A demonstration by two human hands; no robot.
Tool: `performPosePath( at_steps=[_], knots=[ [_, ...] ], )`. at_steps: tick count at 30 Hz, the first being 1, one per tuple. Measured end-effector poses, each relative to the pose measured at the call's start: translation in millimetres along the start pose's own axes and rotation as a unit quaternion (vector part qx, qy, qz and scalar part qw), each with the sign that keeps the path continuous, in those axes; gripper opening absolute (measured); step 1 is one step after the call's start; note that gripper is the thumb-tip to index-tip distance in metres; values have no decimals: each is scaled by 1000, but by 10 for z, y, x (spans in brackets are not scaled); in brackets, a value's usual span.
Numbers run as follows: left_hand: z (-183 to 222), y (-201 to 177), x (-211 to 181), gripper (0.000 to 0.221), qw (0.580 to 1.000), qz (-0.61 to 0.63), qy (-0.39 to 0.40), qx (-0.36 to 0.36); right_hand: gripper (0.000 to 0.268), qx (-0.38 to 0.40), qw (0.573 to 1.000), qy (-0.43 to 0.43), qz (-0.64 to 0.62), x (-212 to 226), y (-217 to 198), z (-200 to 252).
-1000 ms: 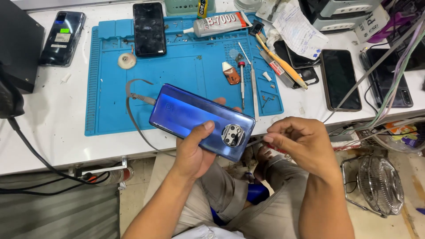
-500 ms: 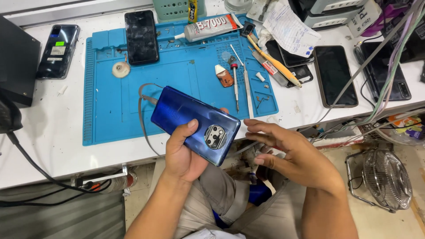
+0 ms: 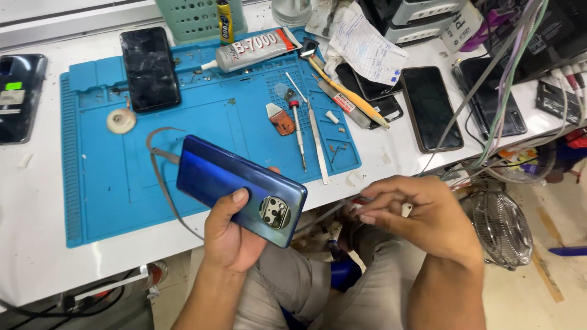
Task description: Repairing a smartphone by disassembling the back cover and inspecting internal components
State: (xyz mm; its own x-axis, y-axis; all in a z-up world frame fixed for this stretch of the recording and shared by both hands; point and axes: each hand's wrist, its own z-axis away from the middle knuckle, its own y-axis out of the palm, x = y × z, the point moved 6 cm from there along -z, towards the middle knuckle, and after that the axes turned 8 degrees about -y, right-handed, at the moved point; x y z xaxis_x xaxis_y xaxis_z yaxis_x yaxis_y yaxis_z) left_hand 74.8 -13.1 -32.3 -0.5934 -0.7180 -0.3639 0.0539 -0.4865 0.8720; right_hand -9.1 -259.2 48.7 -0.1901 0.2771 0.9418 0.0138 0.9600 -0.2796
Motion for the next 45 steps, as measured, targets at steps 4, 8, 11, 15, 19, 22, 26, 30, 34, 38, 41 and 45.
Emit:
performPosePath(
  at_steps=[4, 8, 11, 15, 19, 22, 26, 30, 34, 38, 41, 45],
  knots=[
    [26, -66, -53, 54, 996, -63, 64, -3, 14, -285, 952, -103, 42, -59, -774, 184],
    [-10, -130, -86, 65, 990, -83, 113, 9, 8, -496, 861, -114, 33, -444, -2110, -23],
    [-47, -176, -127, 68, 988, -74, 133, 26, 39, -438, 875, -84, 188, -691, -2874, -655],
    [-19, -182, -245, 81, 964, -72, 78, -243, 16, -290, 913, 68, 278, -951, -3180, -1497],
    [-2, -202, -238, 70, 934, -77, 35, -346, 12, -292, 938, 147, 113, -1161, -3186, -1806],
    [59, -293, -211, 66, 923, -100, 44, -370, 14, -400, 877, 153, -217, -2018, -3925, -1845],
    [130, -389, -164, 62, 914, -122, 52, -383, 27, -471, 703, 129, -517, -3799, -5509, -2053],
    [307, -522, -208, 97, 825, -202, -13, -527, 17, 157, 965, 46, 203, -3896, -5708, -3068],
    [326, -567, -273, 90, 838, -201, 14, -506, 45, 359, 896, 178, 192, -5842, -6009, -1903],
    [117, -996, -357, 80, 916, -273, 73, -284, 30, 87, 915, 335, 205, -4978, -6289, -1678],
    [16, -608, -367, 78, 979, -106, 132, -112, 23, -24, 890, 412, 193, -4029, -5964, -1570],
    [29, -634, -372, 48, 991, -52, 95, -76, 23, 17, 928, 359, -102, -3495, -3979, -2505]
  ],
)
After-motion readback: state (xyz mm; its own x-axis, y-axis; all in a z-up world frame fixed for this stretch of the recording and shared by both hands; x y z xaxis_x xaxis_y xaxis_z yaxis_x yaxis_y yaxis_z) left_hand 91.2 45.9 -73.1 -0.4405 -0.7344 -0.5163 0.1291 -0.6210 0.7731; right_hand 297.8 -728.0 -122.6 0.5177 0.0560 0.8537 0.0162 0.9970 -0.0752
